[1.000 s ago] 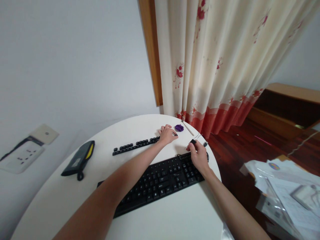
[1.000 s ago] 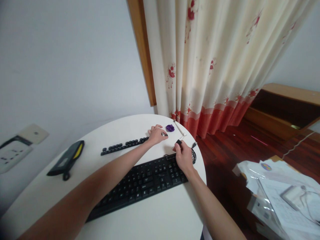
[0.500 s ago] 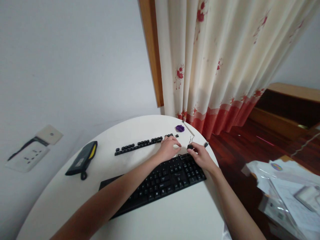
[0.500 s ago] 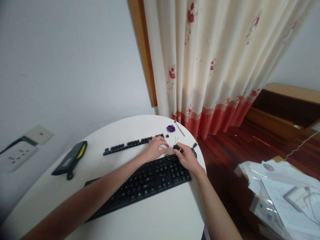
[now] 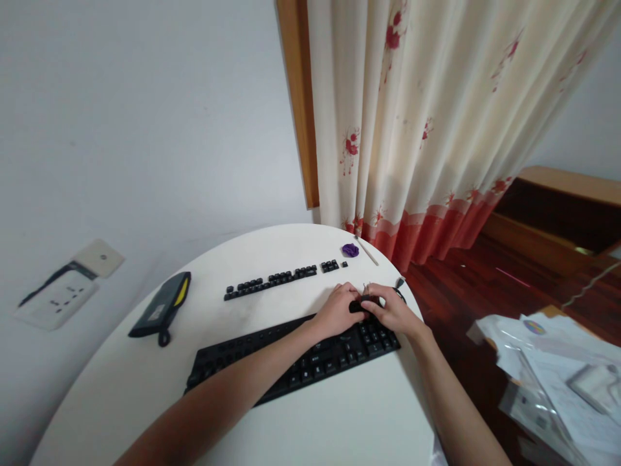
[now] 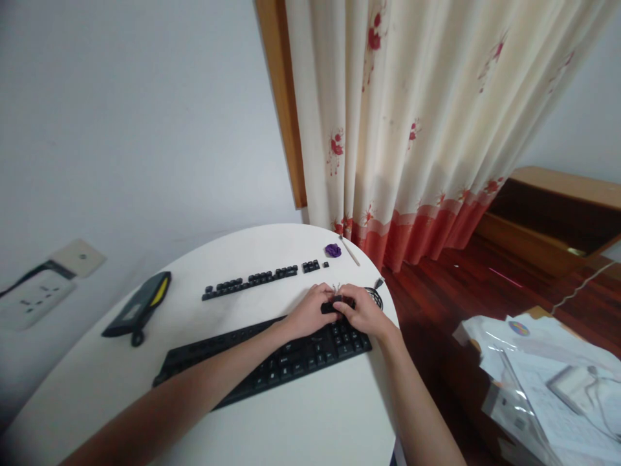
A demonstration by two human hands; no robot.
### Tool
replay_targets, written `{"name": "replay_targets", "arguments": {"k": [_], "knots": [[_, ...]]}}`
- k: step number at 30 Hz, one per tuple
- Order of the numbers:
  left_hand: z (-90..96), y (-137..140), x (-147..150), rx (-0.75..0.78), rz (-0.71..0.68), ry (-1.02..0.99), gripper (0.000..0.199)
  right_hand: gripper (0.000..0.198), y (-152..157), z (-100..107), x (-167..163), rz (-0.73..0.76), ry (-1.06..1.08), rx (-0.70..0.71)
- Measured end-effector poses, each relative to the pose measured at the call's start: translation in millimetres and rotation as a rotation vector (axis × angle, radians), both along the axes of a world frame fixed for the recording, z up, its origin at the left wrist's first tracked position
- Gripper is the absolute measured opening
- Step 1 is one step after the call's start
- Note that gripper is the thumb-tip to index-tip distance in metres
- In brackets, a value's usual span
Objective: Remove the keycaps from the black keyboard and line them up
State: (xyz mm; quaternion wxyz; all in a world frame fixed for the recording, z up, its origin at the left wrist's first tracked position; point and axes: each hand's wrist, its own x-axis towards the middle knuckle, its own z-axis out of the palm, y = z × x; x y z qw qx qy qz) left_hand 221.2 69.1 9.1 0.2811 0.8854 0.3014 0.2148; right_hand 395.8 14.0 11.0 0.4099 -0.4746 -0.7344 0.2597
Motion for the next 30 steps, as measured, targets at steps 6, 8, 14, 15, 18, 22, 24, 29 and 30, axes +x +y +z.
{"name": "replay_targets", "arguments": {"k": [6,8,14,15,18,22,24,29,30], "knots": [[-7.6,-3.3,0.2,-0.046,0.082,-0.081,0.013,0.018,1.5,-4.5,1.1,-0.041,-0.028,0.018],[-9.0,-3.5,0.2,-0.049,0.083,-0.096,0.013,0.017,2.3,-5.8,0.5,-0.089,-0.063,0.006],[-12.4,-2.0,1.8,-0.062,0.079,-0.119,0.013,0.019,5.2,-9.4,-4.8,-0.181,-0.152,-0.004],[-13.2,-1.6,2.0,-0.061,0.08,-0.123,0.013,0.019,5.6,-10.5,-5.6,-0.194,-0.158,0.0],[-14.9,-1.0,2.4,-0.055,0.074,-0.133,0.013,0.021,7.0,-14.4,-7.3,-0.226,-0.155,0.007],[-13.4,-1.3,2.6,-0.064,0.061,-0.146,0.008,0.022,8.7,-17.8,-8.4,-0.262,-0.111,0.006],[-11.7,-1.5,2.3,-0.08,0.057,-0.157,0.006,0.022,8.5,-17.3,-9.1,-0.271,-0.084,0.015],[-10.9,-1.2,1.1,-0.096,0.055,-0.216,0.009,0.027,6.1,-13.0,-11.3,-0.27,-0.027,0.064],[-11.4,-1.2,0.9,-0.095,0.061,-0.219,0.009,0.027,5.9,-12.7,-11.6,-0.27,-0.015,0.074]]}}
